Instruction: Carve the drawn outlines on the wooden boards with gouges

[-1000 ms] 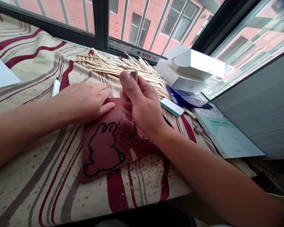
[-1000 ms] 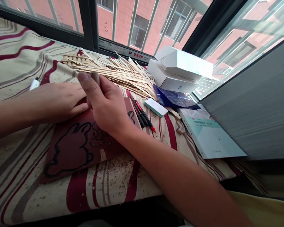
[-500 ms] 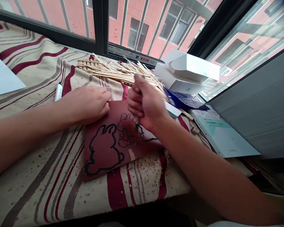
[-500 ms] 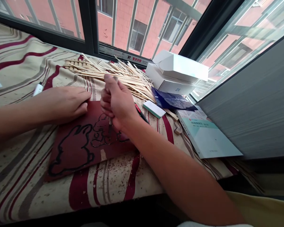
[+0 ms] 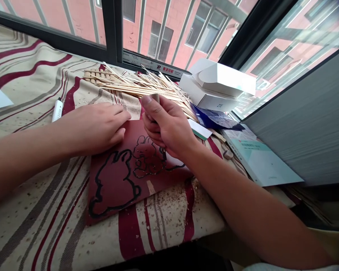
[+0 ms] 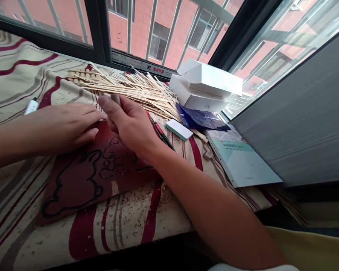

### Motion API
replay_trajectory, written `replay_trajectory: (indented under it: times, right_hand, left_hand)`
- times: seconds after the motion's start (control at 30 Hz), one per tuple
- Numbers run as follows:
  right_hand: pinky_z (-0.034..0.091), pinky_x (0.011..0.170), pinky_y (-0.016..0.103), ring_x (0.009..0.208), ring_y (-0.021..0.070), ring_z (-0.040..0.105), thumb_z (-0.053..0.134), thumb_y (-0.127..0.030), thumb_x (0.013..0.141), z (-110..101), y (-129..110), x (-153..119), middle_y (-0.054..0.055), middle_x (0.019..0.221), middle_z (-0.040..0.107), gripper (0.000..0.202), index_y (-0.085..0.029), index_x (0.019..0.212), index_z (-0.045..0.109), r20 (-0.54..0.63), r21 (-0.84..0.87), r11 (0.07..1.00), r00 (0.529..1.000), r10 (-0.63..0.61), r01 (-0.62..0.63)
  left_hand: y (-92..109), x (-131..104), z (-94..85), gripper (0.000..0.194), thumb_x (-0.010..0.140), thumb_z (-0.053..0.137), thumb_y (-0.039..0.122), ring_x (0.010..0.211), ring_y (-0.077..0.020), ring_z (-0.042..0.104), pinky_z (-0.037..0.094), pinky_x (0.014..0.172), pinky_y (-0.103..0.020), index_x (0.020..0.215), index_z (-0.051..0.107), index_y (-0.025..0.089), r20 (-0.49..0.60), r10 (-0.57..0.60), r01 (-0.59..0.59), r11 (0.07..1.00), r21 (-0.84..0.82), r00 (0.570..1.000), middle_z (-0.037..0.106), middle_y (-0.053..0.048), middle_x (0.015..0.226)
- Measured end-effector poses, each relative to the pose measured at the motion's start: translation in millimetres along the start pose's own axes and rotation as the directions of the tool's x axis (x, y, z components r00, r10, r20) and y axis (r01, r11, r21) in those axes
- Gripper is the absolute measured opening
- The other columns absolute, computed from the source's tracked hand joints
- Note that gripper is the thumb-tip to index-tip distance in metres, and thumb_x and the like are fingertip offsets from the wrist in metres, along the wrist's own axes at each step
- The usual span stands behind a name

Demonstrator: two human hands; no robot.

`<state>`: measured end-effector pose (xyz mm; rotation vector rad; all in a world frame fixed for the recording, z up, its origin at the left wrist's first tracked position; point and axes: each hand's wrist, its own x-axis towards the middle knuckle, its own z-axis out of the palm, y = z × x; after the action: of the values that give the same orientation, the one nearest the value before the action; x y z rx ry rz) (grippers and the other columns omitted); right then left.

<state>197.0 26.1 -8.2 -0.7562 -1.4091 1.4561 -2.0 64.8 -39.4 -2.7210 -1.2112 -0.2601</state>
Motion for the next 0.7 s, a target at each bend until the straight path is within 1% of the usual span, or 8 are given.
replay_trajectory:
  times: [0.1,0.17,0.27,0.33,0.47,0.57,0.63,0.7]
  right_hand:
    - [0.021,0.037,0.018,0.044,0.0035,0.024,0.066,-0.056,0.094,0,1,0,-0.010,0.055,0.028,0.050,-0.024,0.073,0.033,-0.029,0.008,1.000,1.000,-0.003,0.003]
    - [0.021,0.037,0.018,0.043,0.0032,0.023,0.065,-0.057,0.094,-1,1,1,-0.011,0.055,0.028,0.050,-0.024,0.073,0.033,-0.019,0.014,1.000,1.000,0.007,-0.007]
    - [0.021,0.037,0.018,0.043,0.0032,0.025,0.064,-0.055,0.095,0,-2,-1,-0.011,0.054,0.028,0.050,-0.024,0.072,0.033,0.031,0.002,1.000,0.999,0.020,-0.020]
    - [0.022,0.037,0.018,0.044,0.0035,0.026,0.064,-0.054,0.096,2,-4,-2,-0.010,0.054,0.028,0.050,-0.024,0.071,0.033,0.053,-0.002,1.000,0.998,0.017,-0.017]
    - [0.024,0.040,0.019,0.046,0.0046,0.028,0.066,-0.051,0.095,5,-3,-2,-0.009,0.054,0.030,0.051,-0.023,0.067,0.034,0.023,-0.008,1.000,0.999,-0.026,0.026]
    - [0.026,0.042,0.021,0.049,0.0062,0.032,0.067,-0.052,0.094,6,3,-1,-0.008,0.055,0.032,0.051,-0.023,0.066,0.035,-0.004,-0.043,0.998,0.999,-0.045,0.045]
    - [0.027,0.044,0.021,0.050,0.0071,0.034,0.064,-0.053,0.095,5,9,-1,-0.007,0.057,0.034,0.049,-0.023,0.068,0.036,-0.079,-0.073,0.995,0.994,-0.071,0.065]
    - [0.026,0.044,0.021,0.051,0.0073,0.034,0.061,-0.054,0.096,3,14,0,-0.006,0.059,0.035,0.048,-0.023,0.070,0.036,-0.227,-0.095,0.991,0.967,-0.113,0.094]
  left_hand:
    - [0,1,2.8,0.045,0.093,0.033,0.046,0.103,-0.0237,0.059,0.043,0.109,-0.047,0.101,0.064,0.015,-0.024,0.043,-0.044,0.998,-0.050,0.999,0.057,-0.005,0.097]
    - [2,1,3.7,0.044,0.094,0.033,0.047,0.101,-0.0245,0.058,0.044,0.105,-0.047,0.099,0.064,0.016,-0.037,0.065,-0.067,0.996,-0.060,0.997,0.057,-0.006,0.096]
    - [5,0,5.5,0.042,0.096,0.034,0.046,0.101,-0.0274,0.056,0.048,0.096,-0.048,0.103,0.064,0.018,-0.048,0.102,-0.104,0.994,-0.030,0.994,0.060,-0.010,0.105]
    - [6,-1,7.3,0.041,0.098,0.033,0.046,0.103,-0.0295,0.056,0.049,0.094,-0.050,0.108,0.063,0.019,-0.060,0.136,-0.137,0.990,-0.016,0.989,0.061,-0.012,0.112]
    - [5,-2,10.7,0.043,0.100,0.030,0.045,0.109,-0.0312,0.055,0.048,0.097,-0.052,0.113,0.061,0.018,-0.081,0.166,-0.169,0.985,-0.033,0.983,0.059,-0.015,0.121]
    - [7,-2,11.3,0.041,0.100,0.029,0.043,0.110,-0.0305,0.053,0.047,0.098,-0.052,0.109,0.061,0.019,-0.094,0.148,-0.156,0.984,-0.091,0.985,0.058,-0.014,0.121]
    - [10,-2,11.5,0.039,0.099,0.029,0.041,0.108,-0.0297,0.052,0.046,0.098,-0.052,0.108,0.060,0.019,-0.093,0.099,-0.112,0.983,-0.145,0.991,0.058,-0.014,0.116]
    - [12,-1,12.4,0.040,0.099,0.030,0.041,0.106,-0.0288,0.052,0.045,0.098,-0.051,0.112,0.061,0.020,-0.087,0.032,-0.048,0.981,-0.188,0.996,0.058,-0.012,0.114]
